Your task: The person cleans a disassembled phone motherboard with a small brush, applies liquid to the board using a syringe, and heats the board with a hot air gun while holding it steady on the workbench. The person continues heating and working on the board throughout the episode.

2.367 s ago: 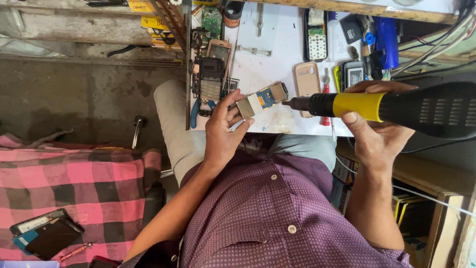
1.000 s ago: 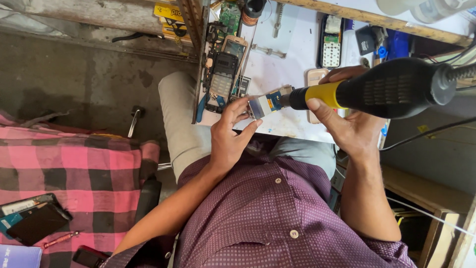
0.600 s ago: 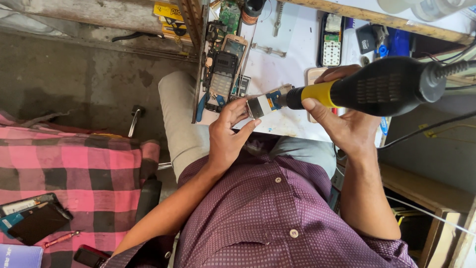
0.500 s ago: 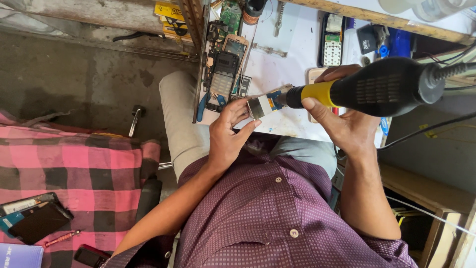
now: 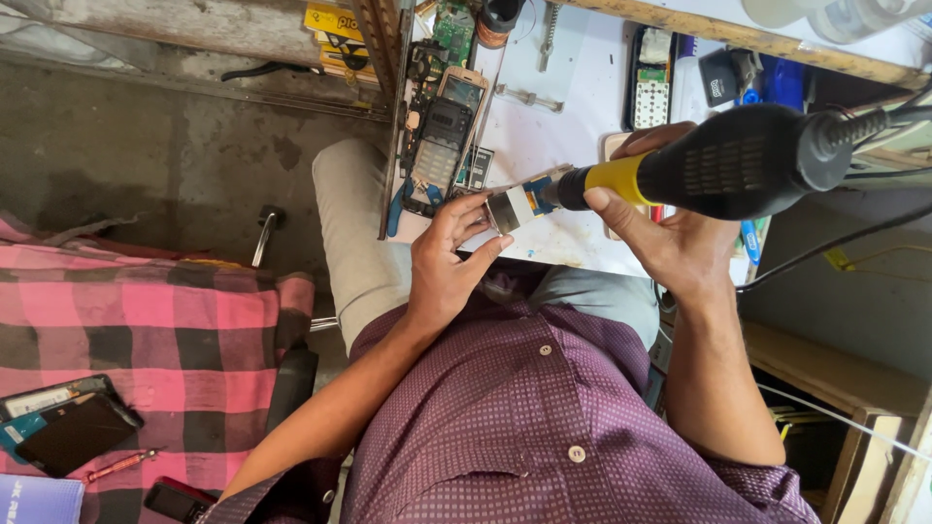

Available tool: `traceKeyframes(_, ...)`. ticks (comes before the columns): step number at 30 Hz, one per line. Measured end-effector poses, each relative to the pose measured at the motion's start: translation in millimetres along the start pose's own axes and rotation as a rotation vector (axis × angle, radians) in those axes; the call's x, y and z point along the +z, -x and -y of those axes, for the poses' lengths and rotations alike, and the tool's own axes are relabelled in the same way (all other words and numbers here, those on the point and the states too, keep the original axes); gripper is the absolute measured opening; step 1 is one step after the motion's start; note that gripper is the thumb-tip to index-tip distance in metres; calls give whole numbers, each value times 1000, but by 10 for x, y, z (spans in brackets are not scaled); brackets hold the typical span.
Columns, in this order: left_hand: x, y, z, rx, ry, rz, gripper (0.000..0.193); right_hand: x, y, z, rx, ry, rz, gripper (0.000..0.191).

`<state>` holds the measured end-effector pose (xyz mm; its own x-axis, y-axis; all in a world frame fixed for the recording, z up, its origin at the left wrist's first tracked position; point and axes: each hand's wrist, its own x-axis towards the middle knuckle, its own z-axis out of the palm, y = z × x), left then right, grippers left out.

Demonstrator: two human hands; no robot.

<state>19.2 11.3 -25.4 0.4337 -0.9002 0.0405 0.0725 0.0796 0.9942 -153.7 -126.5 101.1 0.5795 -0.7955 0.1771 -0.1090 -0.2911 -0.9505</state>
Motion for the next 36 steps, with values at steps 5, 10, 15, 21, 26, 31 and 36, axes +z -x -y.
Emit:
traceKeyframes(5,1,-4,4,6,8,9,52,2,-4,-4,17,41,4,38)
traceKeyframes(10,2,-4,9,13,15,12,52,10,-16,-7,21,67,3,38)
traceKeyframes(15,0,-2,9,17,1,9,52,11,-14,-15,-22,101,6,39)
traceKeyframes(21,3,1,21,10,-15,6,52,12,-6,-85,-70,156,0,37)
traceKeyframes(26,7,0,19,14,-12,5,53,2,7,-107,-109,190,3,36)
traceKeyframes(31,4,4,12,13,-20,6,53,3,13,-92,19,142,-31,38)
traceKeyframes(36,4,5,1,10,-19,8,53,-1,11,-99,-102,191,-3,36)
